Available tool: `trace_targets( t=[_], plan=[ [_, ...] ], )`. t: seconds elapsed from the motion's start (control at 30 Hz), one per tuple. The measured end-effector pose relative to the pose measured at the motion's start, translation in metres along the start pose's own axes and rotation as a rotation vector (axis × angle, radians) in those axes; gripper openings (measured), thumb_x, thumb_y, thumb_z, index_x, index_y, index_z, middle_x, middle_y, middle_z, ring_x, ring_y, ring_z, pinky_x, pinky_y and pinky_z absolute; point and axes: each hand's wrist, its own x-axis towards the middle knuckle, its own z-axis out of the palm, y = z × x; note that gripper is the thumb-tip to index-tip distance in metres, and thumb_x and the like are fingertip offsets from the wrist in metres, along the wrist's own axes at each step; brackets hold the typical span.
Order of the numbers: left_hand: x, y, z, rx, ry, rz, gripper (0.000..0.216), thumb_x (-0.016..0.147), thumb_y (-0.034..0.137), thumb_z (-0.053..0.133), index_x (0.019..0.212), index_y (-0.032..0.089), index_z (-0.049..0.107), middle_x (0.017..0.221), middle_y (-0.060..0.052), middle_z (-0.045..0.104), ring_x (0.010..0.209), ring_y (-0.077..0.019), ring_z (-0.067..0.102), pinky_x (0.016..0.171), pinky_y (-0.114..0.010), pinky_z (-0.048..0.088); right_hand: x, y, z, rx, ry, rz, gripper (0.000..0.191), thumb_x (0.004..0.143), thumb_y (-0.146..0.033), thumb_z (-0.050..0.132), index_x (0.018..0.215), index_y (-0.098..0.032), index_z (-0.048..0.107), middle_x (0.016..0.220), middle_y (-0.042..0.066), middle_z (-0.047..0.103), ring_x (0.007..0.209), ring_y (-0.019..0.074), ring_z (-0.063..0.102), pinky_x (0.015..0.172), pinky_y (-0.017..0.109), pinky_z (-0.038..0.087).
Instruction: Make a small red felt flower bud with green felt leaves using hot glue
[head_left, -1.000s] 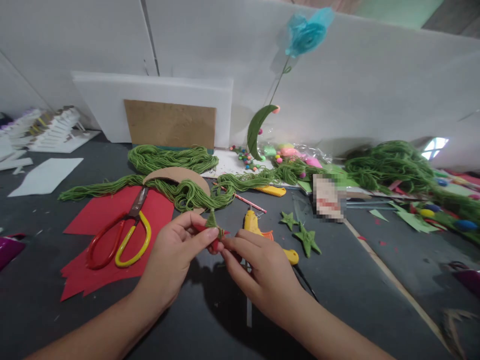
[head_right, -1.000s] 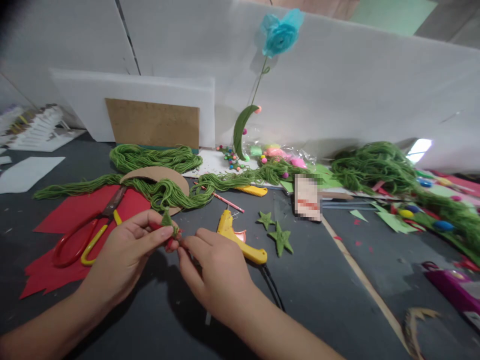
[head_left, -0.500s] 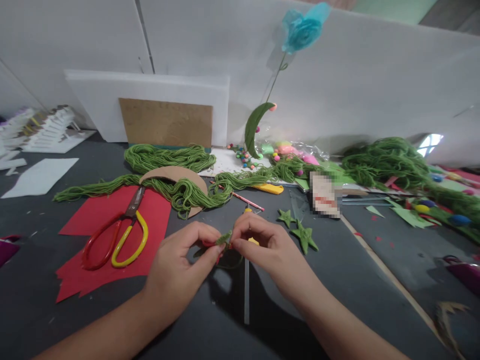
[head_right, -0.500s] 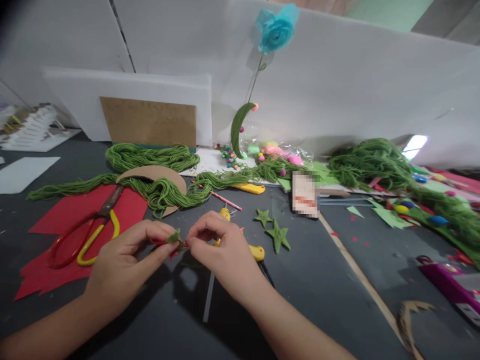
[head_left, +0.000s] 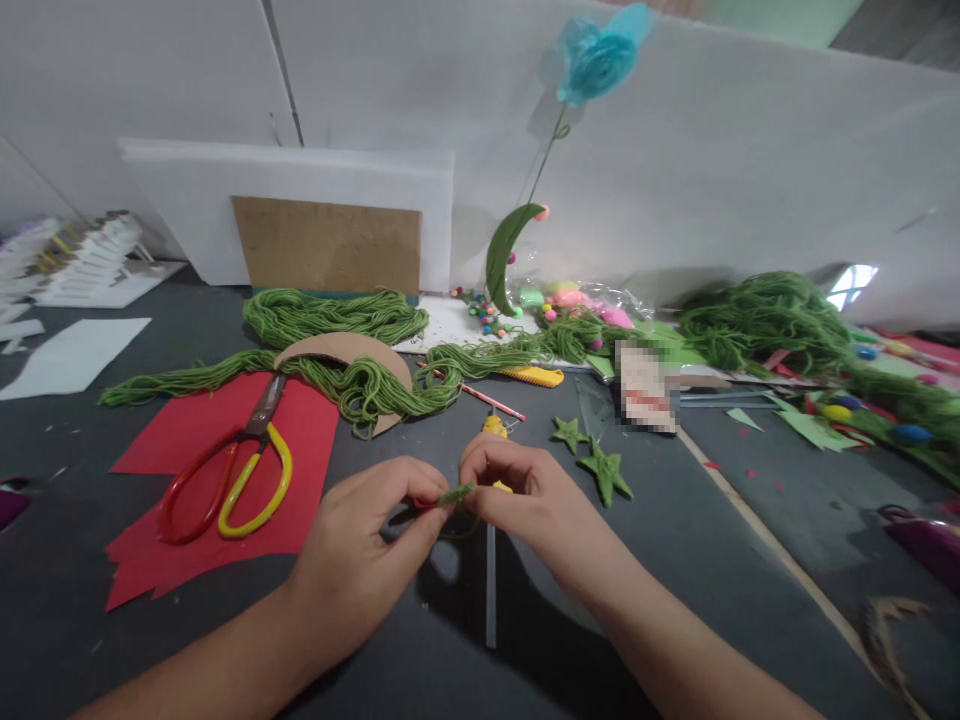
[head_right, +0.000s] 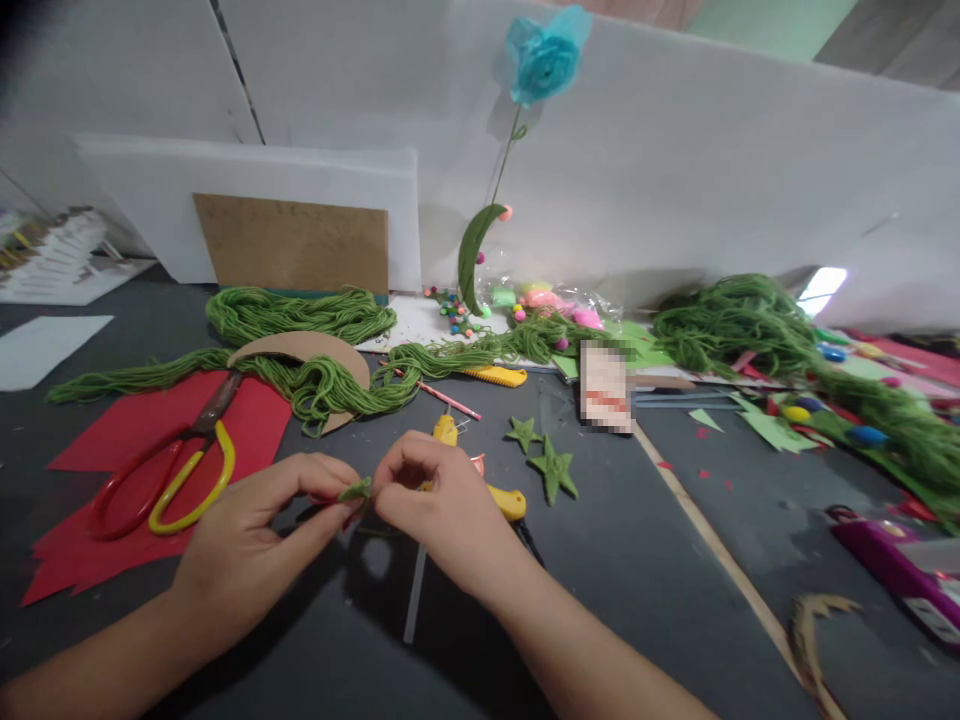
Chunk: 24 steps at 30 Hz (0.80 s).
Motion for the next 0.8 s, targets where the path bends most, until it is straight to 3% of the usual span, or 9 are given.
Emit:
trace_targets(
  t=[0.13,0.23,0.3,0.37,0.5,0.63,0.8],
  plan=[
    [0.004,0.001,-0.001,-0.186,0.017,-0.215,0.010,0.071,0.015,0.062,0.063,0.020,0.059,0.063,0.002,0.065,0.063,-0.0138,0.061,0.061,-0.022,0.046,0.000,0.001,0.000,0.132,0.029,0.049,0.011,0.069,-0.020,0.057,0.059,-0.016,0.054,0.063,-0.003,0.049,0.061,0.0111,0.046,0.059,0.025,0.035],
    [0.010,-0.002,-0.002,-0.425,0.027,-0.436,0.012,0.071,0.022,0.066,0.065,0.019,0.056,0.055,0.003,0.064,0.054,-0.0123,0.060,0.055,-0.021,0.044,0.000,0.002,0.004,0.331,0.070,0.059,0.004,0.073,-0.018,0.054,0.072,-0.017,0.058,0.073,-0.001,0.057,0.072,0.0128,0.054,0.068,0.025,0.040],
    [0.013,-0.005,-0.002,-0.570,0.045,-0.503,0.015,0.070,0.023,0.067,0.067,0.018,0.054,0.053,0.003,0.065,0.052,-0.0116,0.059,0.055,-0.021,0.044,0.000,0.004,0.010,0.423,0.046,0.079,0.016,0.071,-0.013,0.052,0.085,-0.019,0.057,0.082,0.000,0.060,0.080,0.0136,0.057,0.074,0.026,0.042],
    [0.015,-0.007,-0.002,-0.681,0.066,-0.529,0.016,0.070,0.022,0.068,0.068,0.018,0.052,0.054,0.003,0.065,0.053,-0.0103,0.059,0.056,-0.020,0.045,-0.001,0.006,0.016,0.415,-0.005,0.114,0.023,0.071,-0.013,0.053,0.093,-0.020,0.053,0.080,-0.001,0.058,0.074,0.0127,0.057,0.069,0.025,0.043],
    [0.016,-0.008,-0.001,-0.865,0.119,-0.612,0.018,0.069,0.014,0.069,0.070,0.017,0.051,0.059,0.003,0.066,0.055,-0.0078,0.060,0.058,-0.017,0.046,-0.004,0.009,0.022,0.063,0.051,0.051,0.008,0.080,-0.024,0.051,0.086,-0.019,0.052,0.063,-0.004,0.048,0.056,0.0104,0.045,0.052,0.022,0.035],
    [0.018,-0.007,-0.002,-0.976,0.153,-0.705,0.016,0.070,0.006,0.064,0.073,0.016,0.053,0.068,0.000,0.068,0.060,-0.0083,0.063,0.060,-0.017,0.049,-0.008,0.011,0.021,-0.349,0.093,-0.157,0.012,0.086,-0.020,0.044,0.080,-0.019,0.054,0.066,-0.002,0.054,0.058,0.0109,0.047,0.056,0.023,0.034],
    [0.019,-0.008,-0.005,-1.010,0.106,-0.757,0.016,0.071,0.001,0.060,0.072,0.016,0.053,0.078,-0.004,0.071,0.064,-0.0085,0.064,0.062,-0.017,0.051,-0.008,0.015,0.019,-0.608,0.113,-0.353,0.013,0.082,-0.012,0.046,0.077,-0.017,0.057,0.070,0.002,0.054,0.064,0.0131,0.050,0.059,0.023,0.035]
  ],
)
